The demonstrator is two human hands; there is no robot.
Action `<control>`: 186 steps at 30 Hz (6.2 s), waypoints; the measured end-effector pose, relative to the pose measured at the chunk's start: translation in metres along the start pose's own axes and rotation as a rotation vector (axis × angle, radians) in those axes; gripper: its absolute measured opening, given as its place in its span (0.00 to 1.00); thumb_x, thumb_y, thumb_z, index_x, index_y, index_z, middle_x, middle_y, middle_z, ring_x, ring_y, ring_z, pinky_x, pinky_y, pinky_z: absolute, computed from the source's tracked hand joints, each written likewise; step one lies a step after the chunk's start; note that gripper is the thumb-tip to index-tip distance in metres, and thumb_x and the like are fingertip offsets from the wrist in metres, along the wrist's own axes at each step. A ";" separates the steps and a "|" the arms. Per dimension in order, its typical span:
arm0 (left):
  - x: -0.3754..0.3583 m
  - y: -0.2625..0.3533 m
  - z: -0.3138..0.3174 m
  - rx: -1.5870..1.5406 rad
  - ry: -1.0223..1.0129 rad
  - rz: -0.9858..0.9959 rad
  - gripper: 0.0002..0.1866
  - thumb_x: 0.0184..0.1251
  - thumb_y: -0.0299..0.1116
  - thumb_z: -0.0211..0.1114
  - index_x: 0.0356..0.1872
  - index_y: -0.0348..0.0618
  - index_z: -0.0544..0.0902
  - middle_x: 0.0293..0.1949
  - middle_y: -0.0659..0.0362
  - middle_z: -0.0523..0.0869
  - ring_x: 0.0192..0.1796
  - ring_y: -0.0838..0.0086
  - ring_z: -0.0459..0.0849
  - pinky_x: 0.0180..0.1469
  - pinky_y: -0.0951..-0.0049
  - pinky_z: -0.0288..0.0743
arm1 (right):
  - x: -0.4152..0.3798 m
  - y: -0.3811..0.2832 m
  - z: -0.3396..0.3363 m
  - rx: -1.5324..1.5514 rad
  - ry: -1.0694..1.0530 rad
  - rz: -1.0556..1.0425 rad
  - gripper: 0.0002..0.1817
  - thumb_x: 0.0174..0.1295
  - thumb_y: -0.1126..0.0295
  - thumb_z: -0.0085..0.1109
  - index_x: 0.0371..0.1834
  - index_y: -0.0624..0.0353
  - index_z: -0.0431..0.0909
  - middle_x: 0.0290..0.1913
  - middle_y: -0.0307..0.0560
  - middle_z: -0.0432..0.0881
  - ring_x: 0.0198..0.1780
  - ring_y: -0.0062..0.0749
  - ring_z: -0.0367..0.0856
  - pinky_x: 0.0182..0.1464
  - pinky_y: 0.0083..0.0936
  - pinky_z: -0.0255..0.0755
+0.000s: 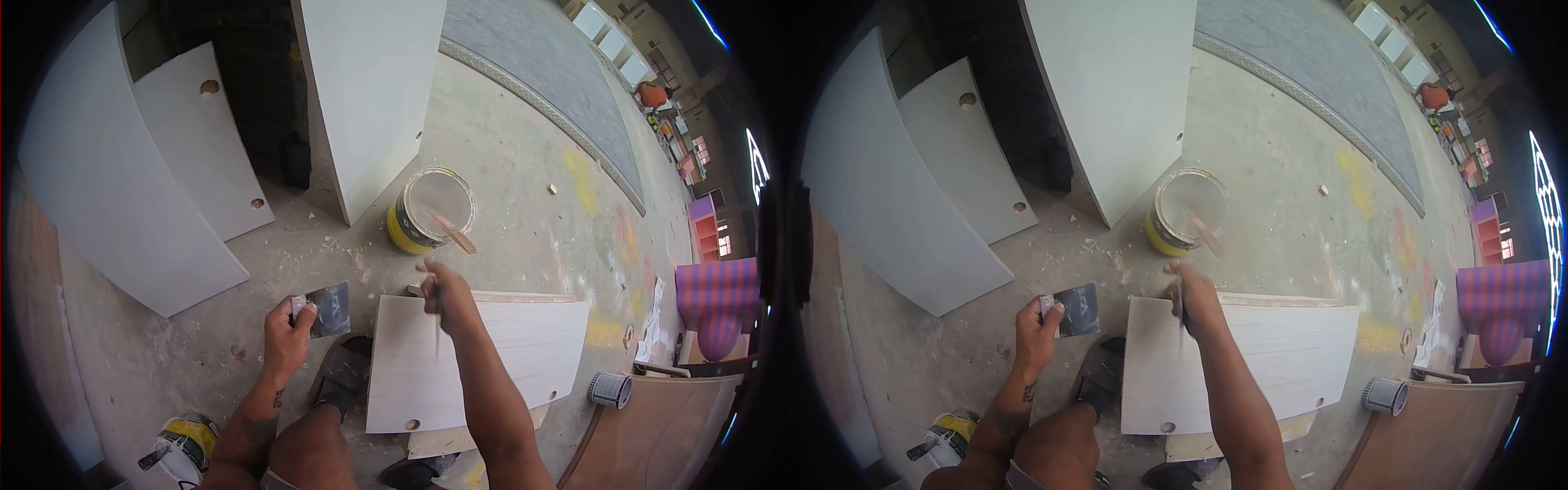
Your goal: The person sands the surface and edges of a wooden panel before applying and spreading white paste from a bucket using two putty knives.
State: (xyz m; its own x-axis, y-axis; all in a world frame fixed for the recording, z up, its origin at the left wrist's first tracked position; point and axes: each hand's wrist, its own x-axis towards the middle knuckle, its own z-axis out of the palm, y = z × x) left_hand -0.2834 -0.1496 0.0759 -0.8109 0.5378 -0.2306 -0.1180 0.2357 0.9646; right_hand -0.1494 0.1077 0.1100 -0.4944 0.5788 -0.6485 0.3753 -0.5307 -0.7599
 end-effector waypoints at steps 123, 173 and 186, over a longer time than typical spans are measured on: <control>0.142 0.015 0.081 -0.529 -0.024 0.071 0.13 0.82 0.37 0.59 0.53 0.39 0.84 0.43 0.67 0.86 0.43 0.82 0.81 0.49 0.73 0.76 | -0.083 -0.074 -0.156 0.018 0.136 -0.582 0.20 0.77 0.60 0.53 0.58 0.67 0.76 0.42 0.55 0.87 0.16 0.14 0.63 0.20 0.14 0.58; 0.101 0.063 0.128 -0.427 -0.233 -0.028 0.16 0.85 0.43 0.55 0.44 0.43 0.83 0.28 0.69 0.80 0.24 0.88 0.76 0.22 0.82 0.73 | -0.224 -0.114 -0.106 -0.396 0.354 -1.117 0.24 0.72 0.52 0.57 0.51 0.68 0.77 0.19 0.41 0.75 0.20 0.16 0.62 0.30 0.19 0.58; 0.100 0.060 0.122 -0.451 -0.215 -0.037 0.17 0.85 0.45 0.54 0.43 0.42 0.84 0.27 0.69 0.80 0.25 0.88 0.77 0.22 0.83 0.75 | -0.218 -0.105 -0.099 -0.333 0.345 -1.127 0.23 0.72 0.54 0.59 0.51 0.69 0.77 0.25 0.51 0.80 0.18 0.15 0.62 0.29 0.17 0.58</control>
State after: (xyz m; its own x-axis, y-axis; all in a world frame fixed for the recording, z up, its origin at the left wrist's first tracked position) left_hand -0.3018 0.0169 0.0955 -0.6710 0.7013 -0.2408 -0.4187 -0.0904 0.9036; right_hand -0.0037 0.0981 0.3270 -0.4576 0.7724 0.4404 0.0785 0.5285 -0.8453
